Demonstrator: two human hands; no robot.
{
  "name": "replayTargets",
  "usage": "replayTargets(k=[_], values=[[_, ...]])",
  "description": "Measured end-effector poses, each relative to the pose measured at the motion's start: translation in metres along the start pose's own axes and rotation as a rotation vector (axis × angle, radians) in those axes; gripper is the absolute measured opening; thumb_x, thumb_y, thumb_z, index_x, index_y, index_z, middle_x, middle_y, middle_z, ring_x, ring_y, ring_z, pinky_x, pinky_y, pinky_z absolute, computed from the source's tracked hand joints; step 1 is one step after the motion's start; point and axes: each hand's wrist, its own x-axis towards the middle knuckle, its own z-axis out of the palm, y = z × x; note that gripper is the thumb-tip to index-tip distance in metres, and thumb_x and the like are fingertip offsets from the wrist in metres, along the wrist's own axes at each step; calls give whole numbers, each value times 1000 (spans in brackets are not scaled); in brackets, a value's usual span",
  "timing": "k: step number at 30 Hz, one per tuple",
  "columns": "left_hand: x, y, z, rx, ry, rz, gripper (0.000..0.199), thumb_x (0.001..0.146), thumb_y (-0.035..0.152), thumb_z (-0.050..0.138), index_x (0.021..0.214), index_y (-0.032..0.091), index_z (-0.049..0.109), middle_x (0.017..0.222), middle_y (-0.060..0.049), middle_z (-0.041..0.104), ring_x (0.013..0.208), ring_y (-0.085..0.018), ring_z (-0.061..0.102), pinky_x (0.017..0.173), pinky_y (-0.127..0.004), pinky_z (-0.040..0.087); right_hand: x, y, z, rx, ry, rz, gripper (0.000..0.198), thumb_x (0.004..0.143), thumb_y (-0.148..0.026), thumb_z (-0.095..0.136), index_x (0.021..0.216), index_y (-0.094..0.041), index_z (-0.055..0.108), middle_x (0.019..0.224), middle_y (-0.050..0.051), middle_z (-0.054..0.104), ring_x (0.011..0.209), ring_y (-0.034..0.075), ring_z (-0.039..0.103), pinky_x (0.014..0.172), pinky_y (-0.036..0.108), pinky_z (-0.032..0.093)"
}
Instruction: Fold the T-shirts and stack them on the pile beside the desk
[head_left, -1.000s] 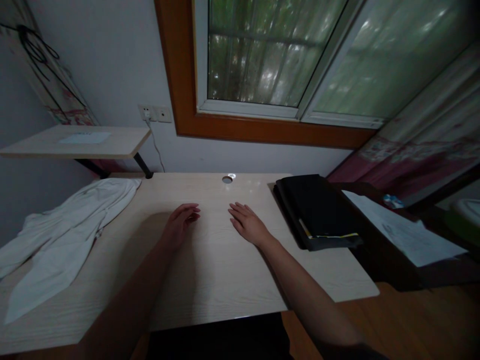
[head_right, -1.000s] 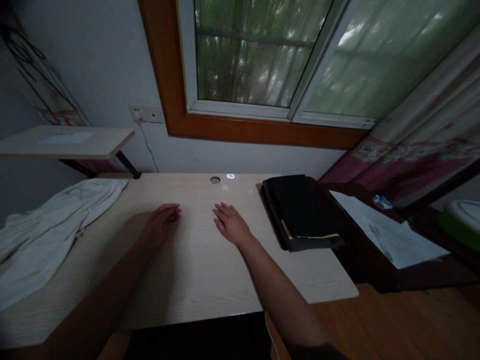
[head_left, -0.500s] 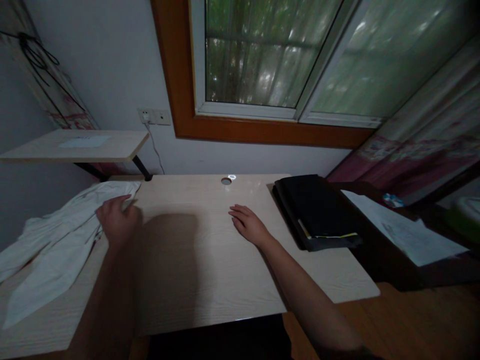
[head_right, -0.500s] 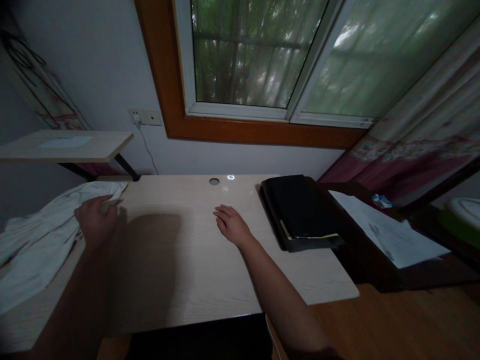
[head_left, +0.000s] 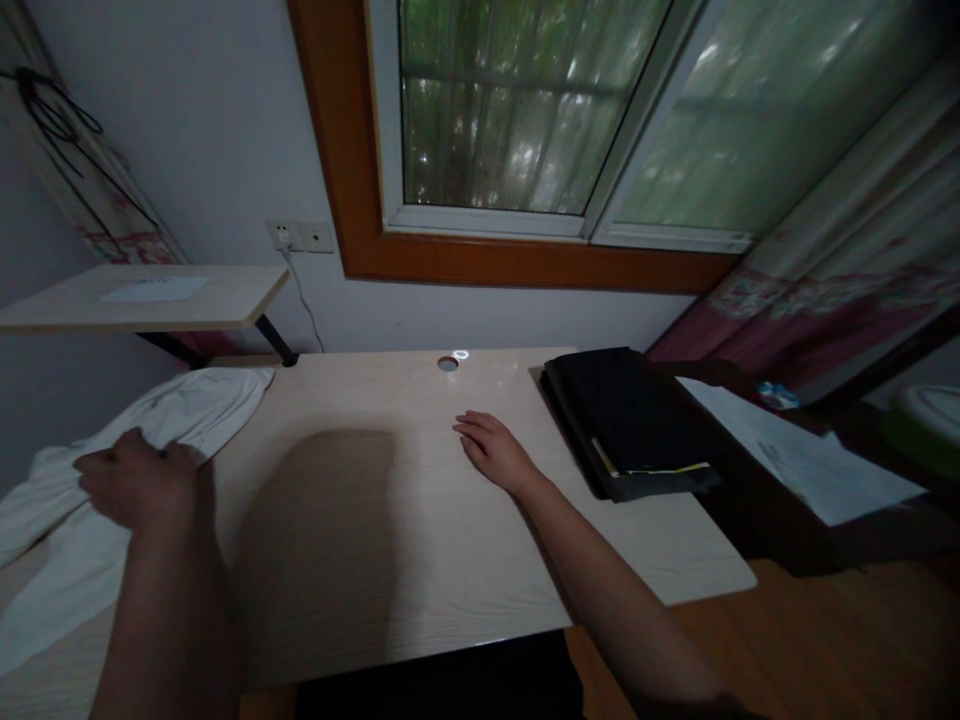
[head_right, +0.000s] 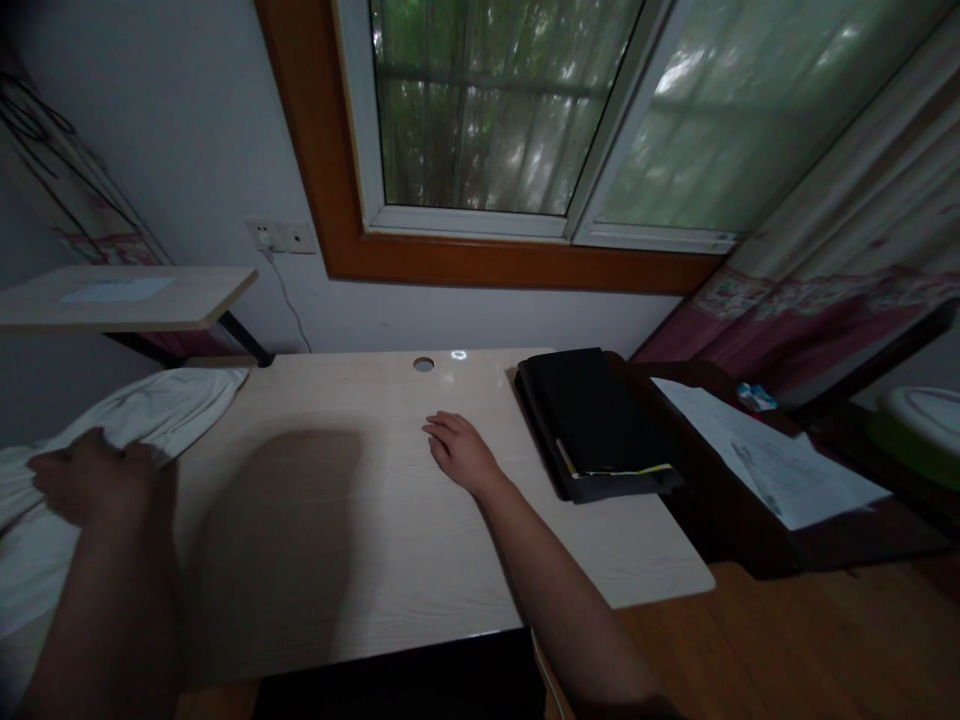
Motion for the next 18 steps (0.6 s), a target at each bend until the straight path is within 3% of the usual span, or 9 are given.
replayTargets(k=[3,6,12,18], values=[[3,-12,7,117,139,-124,45,82,33,57,124,17,64,112,-14,54,100,-34,52,86,-54,42,-1,1,1,5,3,4,33,98,-24,53,126,-27,69,133,7,67,129,26,57,113,52,46],[7,-18,12,136,188,-79,37,87,31,50,117,18,68,93,-7,53,87,-27,51,81,-45,43,-1,1,1,8,6,10,32,98,-24,54,126,-27,70,133,7,67,130,25,57,113,52,45],[9,-14,15,45,280,65,26,91,24,45,105,13,63,88,-5,49,90,-25,48,86,-41,41,0,0,1,15,3,9,32,98,-24,53,126,-26,70,132,7,68,130,25,57,114,51,45],[-8,23,17,-130,262,258,12,86,15,46,88,18,57,90,-4,52,95,-23,52,94,-38,40,0,0,0,16,-2,4,33,98,-24,53,127,-27,69,131,7,68,129,26,58,112,52,46]])
